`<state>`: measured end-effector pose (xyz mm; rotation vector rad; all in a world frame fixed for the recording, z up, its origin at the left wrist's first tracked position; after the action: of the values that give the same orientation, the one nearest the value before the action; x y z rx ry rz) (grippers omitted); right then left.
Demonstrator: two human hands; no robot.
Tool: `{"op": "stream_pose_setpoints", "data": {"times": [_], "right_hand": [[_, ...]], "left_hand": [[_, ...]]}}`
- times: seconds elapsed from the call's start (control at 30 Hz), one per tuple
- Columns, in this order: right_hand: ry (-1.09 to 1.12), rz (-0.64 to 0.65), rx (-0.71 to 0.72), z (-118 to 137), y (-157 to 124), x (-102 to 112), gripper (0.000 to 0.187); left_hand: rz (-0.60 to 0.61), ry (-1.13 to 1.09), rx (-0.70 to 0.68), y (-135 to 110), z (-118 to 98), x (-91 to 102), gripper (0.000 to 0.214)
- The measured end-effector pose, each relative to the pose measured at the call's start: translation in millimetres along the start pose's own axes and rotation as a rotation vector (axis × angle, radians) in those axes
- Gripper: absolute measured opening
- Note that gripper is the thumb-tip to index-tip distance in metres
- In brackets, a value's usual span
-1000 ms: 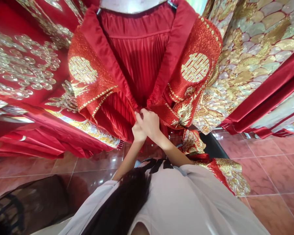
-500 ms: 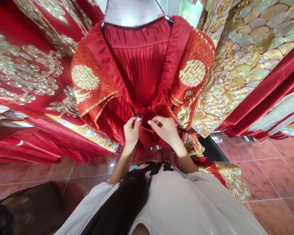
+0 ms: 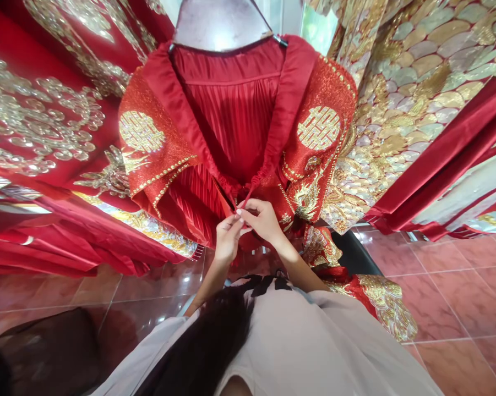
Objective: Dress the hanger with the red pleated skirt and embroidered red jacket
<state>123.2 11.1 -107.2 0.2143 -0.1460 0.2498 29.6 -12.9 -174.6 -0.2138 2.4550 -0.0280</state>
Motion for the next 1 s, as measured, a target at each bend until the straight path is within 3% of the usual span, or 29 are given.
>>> {"op": "stream_pose_setpoints", "data": {"times": [0.1,0.2,0.3,0.4,0.47,0.57,0.67,0.77,0.87,1.0], "right_hand": [[0.017,-0.073,-0.002,1,-2,6,0.019],[-0.002,-0.100,-0.044,-4,-3,5,0.023],[-0.047,-0.087,-0.059,-8,-3,0,0.025],[-0.135,-0.090,-0.025,-8,-3,-2,0.020],[-0.180,-0.099,-0.003,-6,-3,-2,0.017],[-0.184,-0.082,0.007,-5,-3,-3,0.017],[-0.183,-0.078,0.012,-5,-3,-1,0.017],[-0.199,-0.092,0.011,-5,-4,2,0.017],[-0.201,-0.079,0.007,-3,-4,1,0.017],[-0.173,-0.015,-0.011,3,-5,-3,0.016]], "left_hand": [[0.006,-0.051,-0.101,4,-16,5.6,0.047],[0.016,0.145,-0.396,5,-52,2.3,0.038],[0.116,0.492,-0.742,-3,-89,-24.8,0.022],[0.159,0.667,-0.857,-3,-100,-47.4,0.008],[0.047,0.648,-0.785,6,-98,-45.7,0.009],[-0.093,0.378,-0.517,22,-81,-30.7,0.022],[0.007,-0.001,-0.207,31,-56,-29.7,0.030],[0.040,-0.242,-0.021,31,-43,-23.7,0.040],[-0.120,-0.297,0.002,32,-35,3.5,0.043],[-0.287,-0.216,-0.130,43,-32,45.9,0.036]]}}
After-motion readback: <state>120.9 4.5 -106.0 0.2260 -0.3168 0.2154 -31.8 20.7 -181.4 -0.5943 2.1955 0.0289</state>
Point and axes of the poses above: each hand's wrist, its own y-axis towards the middle knuckle, its own x-axis out of the back of the hand, z = x × y, the point moved 8 cm from there along y, towards the middle knuckle, and after that the axes turned 15 degrees about -y, right-handed, at the moved point
